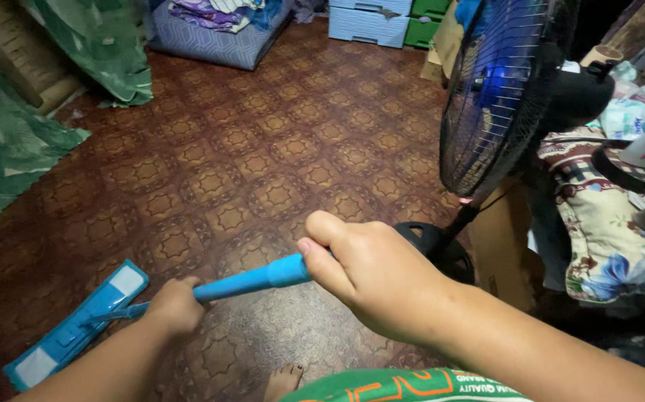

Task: The person mops the floor with a blue flat mop, pushing the tool across the patterned surface and maneuvering it around a dresser and an electric fan.

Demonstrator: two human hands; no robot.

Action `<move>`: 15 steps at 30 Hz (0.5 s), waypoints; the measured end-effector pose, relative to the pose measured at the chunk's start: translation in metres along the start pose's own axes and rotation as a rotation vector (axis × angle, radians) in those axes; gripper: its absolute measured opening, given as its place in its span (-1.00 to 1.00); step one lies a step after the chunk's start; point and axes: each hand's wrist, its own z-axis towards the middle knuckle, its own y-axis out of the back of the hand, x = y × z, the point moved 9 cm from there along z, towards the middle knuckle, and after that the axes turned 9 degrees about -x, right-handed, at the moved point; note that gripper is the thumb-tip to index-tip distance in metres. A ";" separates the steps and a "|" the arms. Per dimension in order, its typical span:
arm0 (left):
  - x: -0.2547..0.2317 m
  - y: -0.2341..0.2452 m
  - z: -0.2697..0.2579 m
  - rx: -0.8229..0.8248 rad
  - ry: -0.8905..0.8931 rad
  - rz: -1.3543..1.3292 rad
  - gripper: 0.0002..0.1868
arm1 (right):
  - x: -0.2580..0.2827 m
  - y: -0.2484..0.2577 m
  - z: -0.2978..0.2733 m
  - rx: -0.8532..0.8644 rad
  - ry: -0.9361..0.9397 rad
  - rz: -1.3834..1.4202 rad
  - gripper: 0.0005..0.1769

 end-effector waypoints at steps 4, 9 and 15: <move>-0.009 -0.004 -0.003 0.022 0.037 -0.070 -0.68 | -0.007 0.009 -0.002 -0.021 -0.036 -0.022 -0.68; -0.038 0.030 -0.010 -0.013 -0.060 0.051 -0.64 | -0.011 0.036 0.015 -0.167 -0.036 0.036 -0.69; -0.050 0.071 -0.011 -0.182 0.032 -0.047 -0.53 | -0.019 0.052 0.079 -0.339 -0.007 -0.001 -0.67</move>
